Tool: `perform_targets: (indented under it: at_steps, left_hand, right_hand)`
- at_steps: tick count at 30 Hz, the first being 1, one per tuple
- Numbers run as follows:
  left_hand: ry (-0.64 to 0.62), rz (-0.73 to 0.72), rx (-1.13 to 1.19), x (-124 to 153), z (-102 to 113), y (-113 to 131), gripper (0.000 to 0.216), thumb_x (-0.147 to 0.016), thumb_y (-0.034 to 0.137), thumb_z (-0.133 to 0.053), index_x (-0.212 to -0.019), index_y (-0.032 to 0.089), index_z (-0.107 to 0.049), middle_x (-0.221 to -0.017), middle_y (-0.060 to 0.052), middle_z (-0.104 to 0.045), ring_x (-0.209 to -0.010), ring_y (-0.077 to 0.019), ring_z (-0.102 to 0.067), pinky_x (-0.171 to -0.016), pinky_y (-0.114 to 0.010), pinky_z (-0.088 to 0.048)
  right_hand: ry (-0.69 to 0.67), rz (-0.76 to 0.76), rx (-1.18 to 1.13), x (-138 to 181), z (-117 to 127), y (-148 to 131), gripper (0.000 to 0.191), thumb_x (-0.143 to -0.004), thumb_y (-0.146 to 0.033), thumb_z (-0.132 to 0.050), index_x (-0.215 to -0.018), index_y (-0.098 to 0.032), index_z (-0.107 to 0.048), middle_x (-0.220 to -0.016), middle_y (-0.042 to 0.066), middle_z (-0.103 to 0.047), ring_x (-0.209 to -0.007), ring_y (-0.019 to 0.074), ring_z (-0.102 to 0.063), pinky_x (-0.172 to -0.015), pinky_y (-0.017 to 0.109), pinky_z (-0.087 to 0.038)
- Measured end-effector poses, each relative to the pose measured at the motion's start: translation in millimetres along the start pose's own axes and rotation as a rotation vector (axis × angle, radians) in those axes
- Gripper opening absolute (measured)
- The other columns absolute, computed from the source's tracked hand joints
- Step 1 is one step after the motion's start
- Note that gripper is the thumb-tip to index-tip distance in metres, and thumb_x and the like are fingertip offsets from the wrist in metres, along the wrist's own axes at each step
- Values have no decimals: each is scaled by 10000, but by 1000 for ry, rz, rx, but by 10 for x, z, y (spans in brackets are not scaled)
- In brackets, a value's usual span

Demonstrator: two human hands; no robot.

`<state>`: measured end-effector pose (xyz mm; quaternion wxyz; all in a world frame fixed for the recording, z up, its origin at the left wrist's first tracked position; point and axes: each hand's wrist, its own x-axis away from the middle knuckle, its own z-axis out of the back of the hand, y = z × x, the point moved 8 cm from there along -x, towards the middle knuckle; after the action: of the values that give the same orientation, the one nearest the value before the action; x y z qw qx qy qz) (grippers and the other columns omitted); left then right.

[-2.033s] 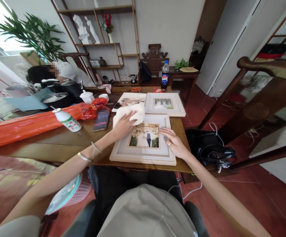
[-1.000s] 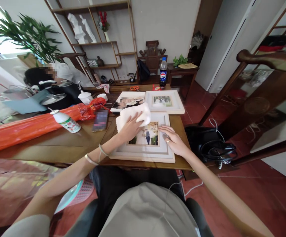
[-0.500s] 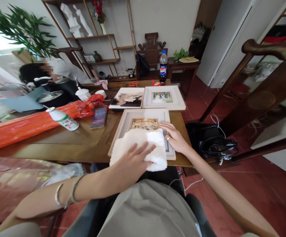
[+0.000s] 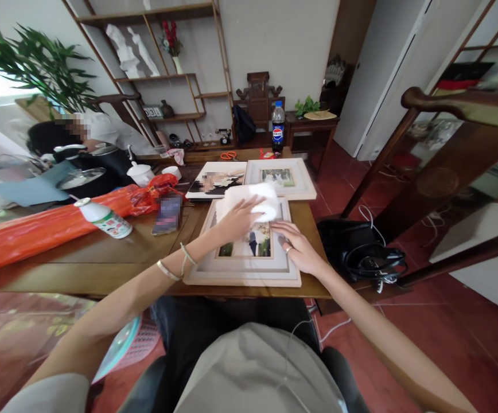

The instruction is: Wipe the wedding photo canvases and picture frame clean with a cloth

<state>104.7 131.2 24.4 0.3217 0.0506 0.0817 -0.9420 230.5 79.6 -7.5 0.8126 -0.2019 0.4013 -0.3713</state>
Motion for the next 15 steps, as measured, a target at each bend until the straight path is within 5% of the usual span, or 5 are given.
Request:
perform_targets:
  at_steps: [5,10,15]
  left_hand:
    - [17,-202,92,-301,-44,127,410,-839,76,-495,-1227,168,-588,-1507,-67,-383,-1431,-186,-263,-1160,-378,-230]
    - [-20,-138,14,-337,-67,123,377,-840,30,-462,-1153,161,-626,-1457,-86,-455,-1386,-209,-352,-1117,-408,-293]
    - [-138,-59,-103,-92,-79,-63,378,-798,3,-509,-1112,165,-644,-1449,-95,-462,-1363,-246,-382,-1093,-456,-324]
  right_hand:
    - [-7,-37,30,7,6,3,394,-900,-212,-456,-1263,-289,-589,-1300,74,-598,-1267,282,-471,-1074,579,-353]
    - [-6,-55,20,12,3,44,416,-880,-181,-452,-1255,-288,-598,-1284,69,-605,-1260,276,-479,-1076,565,-358]
    - [12,-28,-22,-5,15,60,377,-904,-241,-453,-1247,-296,-597,-1303,66,-601,-1287,272,-471,-1097,547,-347]
